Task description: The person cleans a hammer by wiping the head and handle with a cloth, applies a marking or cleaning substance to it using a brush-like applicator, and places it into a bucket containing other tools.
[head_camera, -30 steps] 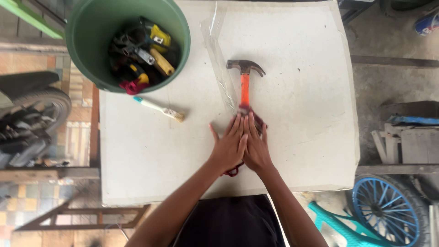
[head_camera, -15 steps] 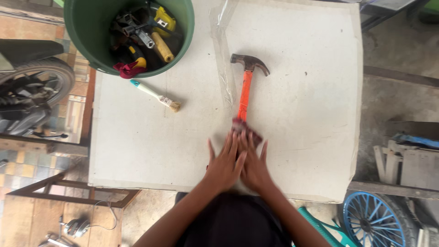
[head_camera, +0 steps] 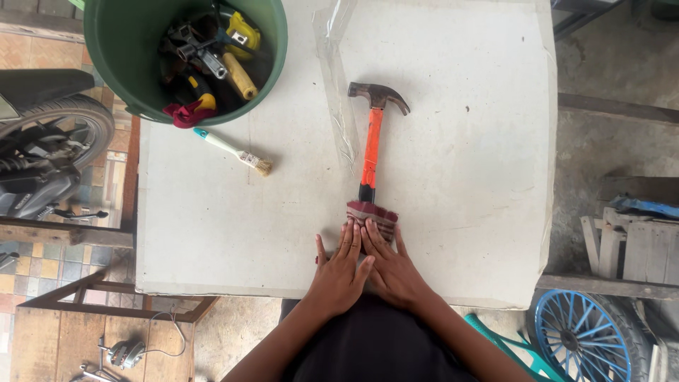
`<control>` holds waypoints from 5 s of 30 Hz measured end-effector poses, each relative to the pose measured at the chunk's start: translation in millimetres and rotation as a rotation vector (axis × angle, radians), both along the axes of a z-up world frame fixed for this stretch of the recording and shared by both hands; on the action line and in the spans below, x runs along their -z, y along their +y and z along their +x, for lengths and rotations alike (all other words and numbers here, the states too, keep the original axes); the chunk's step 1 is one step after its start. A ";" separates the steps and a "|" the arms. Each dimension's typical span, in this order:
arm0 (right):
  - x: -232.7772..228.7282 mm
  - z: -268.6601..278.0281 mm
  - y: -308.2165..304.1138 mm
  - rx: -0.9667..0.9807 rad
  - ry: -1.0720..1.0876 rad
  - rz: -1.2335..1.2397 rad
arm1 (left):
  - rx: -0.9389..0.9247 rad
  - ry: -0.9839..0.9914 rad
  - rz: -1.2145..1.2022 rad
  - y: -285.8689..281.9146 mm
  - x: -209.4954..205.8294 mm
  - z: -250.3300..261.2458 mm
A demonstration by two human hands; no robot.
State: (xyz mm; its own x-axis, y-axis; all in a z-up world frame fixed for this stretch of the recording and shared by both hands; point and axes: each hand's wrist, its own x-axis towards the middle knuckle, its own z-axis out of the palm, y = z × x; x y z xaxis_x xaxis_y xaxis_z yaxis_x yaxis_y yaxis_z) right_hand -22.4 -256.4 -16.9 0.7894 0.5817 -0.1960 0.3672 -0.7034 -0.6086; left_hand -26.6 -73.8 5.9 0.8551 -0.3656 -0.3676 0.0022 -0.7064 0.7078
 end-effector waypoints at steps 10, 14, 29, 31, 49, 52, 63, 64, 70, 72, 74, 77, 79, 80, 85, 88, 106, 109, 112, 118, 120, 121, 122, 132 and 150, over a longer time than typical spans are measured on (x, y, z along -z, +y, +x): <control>22.6 75.0 15.7 0.200 -0.088 0.055 | -0.102 -0.184 0.064 -28.1 34.2 80.8; 9.4 32.6 10.1 0.092 -0.015 -0.064 | -0.032 -0.111 0.003 -5.1 18.4 30.7; 23.0 43.2 26.3 0.205 -0.157 -0.096 | -0.034 -0.202 0.009 -12.3 28.0 55.8; 14.7 6.8 24.0 0.121 -0.091 -0.089 | 0.009 -0.173 -0.005 2.0 24.3 17.7; 17.3 -28.7 54.8 0.357 -0.011 0.093 | 0.053 0.023 -0.136 21.1 21.0 9.2; 21.1 -8.2 57.4 0.351 -0.135 -0.029 | 0.041 -0.051 -0.097 16.2 31.0 27.6; 19.6 -30.8 68.3 0.459 -0.110 0.036 | 0.185 -0.036 -0.126 46.0 21.5 16.4; 20.8 -36.2 68.4 0.466 -0.096 0.043 | 0.194 -0.028 -0.102 45.6 24.2 14.3; 45.7 49.4 60.3 0.512 -0.258 -0.086 | -0.024 -0.165 -0.155 3.5 45.9 78.5; 42.5 70.9 57.9 0.518 -0.295 -0.091 | -0.047 -0.169 -0.149 -5.0 33.0 100.5; 35.9 82.4 53.3 0.487 -0.324 -0.072 | -0.043 -0.166 -0.165 -4.6 31.1 108.2; 23.4 81.1 46.0 0.441 -0.255 -0.102 | -0.003 -0.150 -0.196 9.5 22.0 100.3; 14.8 90.5 41.8 0.393 -0.291 -0.159 | 0.019 -0.135 -0.188 14.4 19.4 98.1; 12.4 95.9 42.3 0.361 -0.302 -0.183 | 0.013 -0.150 -0.159 10.9 21.2 104.3; 16.2 183.3 30.3 0.288 -0.319 -0.161 | -0.084 -0.174 -0.056 -17.7 25.8 172.4; 33.7 202.5 14.8 0.200 -0.395 -0.094 | -0.159 -0.153 -0.061 -30.4 20.6 189.7; 23.0 105.7 -3.2 0.140 -0.274 -0.056 | -0.208 -0.166 -0.199 -45.7 8.3 91.6; 21.8 123.6 -2.2 0.191 -0.297 -0.047 | -0.307 -0.157 -0.264 -48.9 4.5 111.1; 19.6 111.9 -5.0 0.168 -0.288 -0.071 | -0.229 -0.171 -0.201 -47.5 0.4 96.6; 17.1 99.0 -8.7 0.147 -0.381 -0.150 | -0.193 -0.139 -0.096 -46.3 4.2 86.9; 16.7 130.5 -1.3 0.149 -0.457 -0.222 | -0.199 -0.164 0.007 -49.7 6.5 112.6; 15.8 149.1 3.7 0.137 -0.466 -0.196 | -0.205 -0.178 0.063 -47.7 6.8 124.8; 14.2 161.8 2.1 0.129 -0.468 -0.181 | -0.200 -0.185 0.036 -47.2 7.7 128.9; 9.1 80.9 -20.3 0.060 -0.308 -0.203 | -0.084 -0.130 -0.094 -38.8 -0.7 43.5; 22.8 92.8 -14.1 0.129 -0.272 -0.180 | -0.011 -0.068 0.040 -37.2 -0.1 39.7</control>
